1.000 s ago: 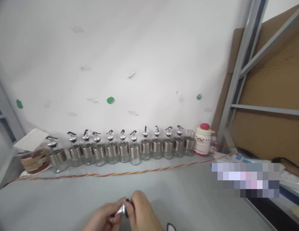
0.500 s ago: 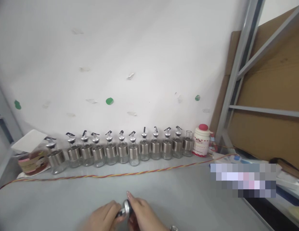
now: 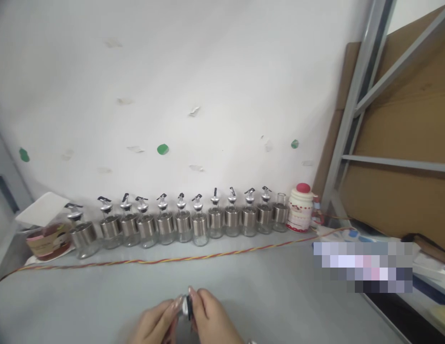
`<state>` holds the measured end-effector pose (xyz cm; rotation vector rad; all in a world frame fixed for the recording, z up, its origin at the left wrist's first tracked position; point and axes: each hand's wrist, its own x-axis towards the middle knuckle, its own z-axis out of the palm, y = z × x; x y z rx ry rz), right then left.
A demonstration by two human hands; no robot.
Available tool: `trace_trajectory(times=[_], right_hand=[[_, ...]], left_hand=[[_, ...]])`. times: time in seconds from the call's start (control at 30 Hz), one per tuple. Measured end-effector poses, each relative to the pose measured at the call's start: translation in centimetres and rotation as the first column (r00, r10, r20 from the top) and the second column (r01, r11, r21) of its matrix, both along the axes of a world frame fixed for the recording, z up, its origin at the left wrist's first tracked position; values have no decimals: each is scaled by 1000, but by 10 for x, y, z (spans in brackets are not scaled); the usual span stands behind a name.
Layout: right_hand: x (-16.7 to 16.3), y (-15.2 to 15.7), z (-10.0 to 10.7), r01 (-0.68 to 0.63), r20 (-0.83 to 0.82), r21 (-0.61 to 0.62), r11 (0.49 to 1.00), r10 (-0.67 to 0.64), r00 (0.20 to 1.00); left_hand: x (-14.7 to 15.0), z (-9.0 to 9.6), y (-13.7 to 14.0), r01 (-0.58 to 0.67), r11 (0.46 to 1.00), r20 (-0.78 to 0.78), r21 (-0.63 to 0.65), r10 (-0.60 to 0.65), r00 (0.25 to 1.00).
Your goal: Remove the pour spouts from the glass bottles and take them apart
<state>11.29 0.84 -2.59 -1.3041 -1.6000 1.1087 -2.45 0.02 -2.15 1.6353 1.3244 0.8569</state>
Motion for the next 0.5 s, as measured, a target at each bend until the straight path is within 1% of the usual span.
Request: trace_trajectory(times=[0.03, 0.1, 0.17, 0.2, 0.23, 0.3, 0.33, 0.37, 0.4, 0.43, 0.47, 0.5], right_hand=[[1, -1, 0, 4, 49, 50, 999, -6, 999], [3, -3, 2, -14, 150, 165, 986, -11, 989], [6, -6, 5, -60, 253, 286, 956, -15, 967], [8, -6, 7, -95, 301, 354, 931, -17, 954], [9, -6, 9, -136, 341, 428, 893, -20, 940], [13, -5, 12, -221, 396, 570, 791, -30, 918], [14, -4, 13, -252, 411, 623, 741, -36, 911], [15, -3, 14, -273, 416, 658, 702, -37, 909], [16, -2, 15, -278, 410, 679, 680, -36, 911], [17, -2, 16, -275, 396, 685, 675, -27, 918], [17, -1, 16, -265, 375, 680, 684, -14, 927], [16, -2, 17, -250, 350, 667, 702, 2, 937]], left_hand=[[2, 3, 1, -10, 991, 119, -136, 26, 993], [4, 8, 3, 22, 934, 315, -356, 97, 944], [3, 13, 5, 110, 863, 449, -493, 144, 882], [2, 14, 6, 148, 827, 494, -543, 172, 852], [1, 15, 7, 174, 790, 526, -587, 209, 825], [-1, 15, 8, 191, 722, 554, -665, 305, 775], [-2, 15, 8, 189, 690, 551, -698, 351, 757], [-2, 15, 8, 188, 664, 540, -724, 376, 753], [-2, 14, 9, 188, 651, 529, -735, 378, 760], [-1, 14, 9, 190, 658, 522, -728, 352, 777], [-1, 13, 8, 195, 689, 523, -698, 305, 796], [0, 12, 8, 202, 735, 528, -647, 242, 814]])
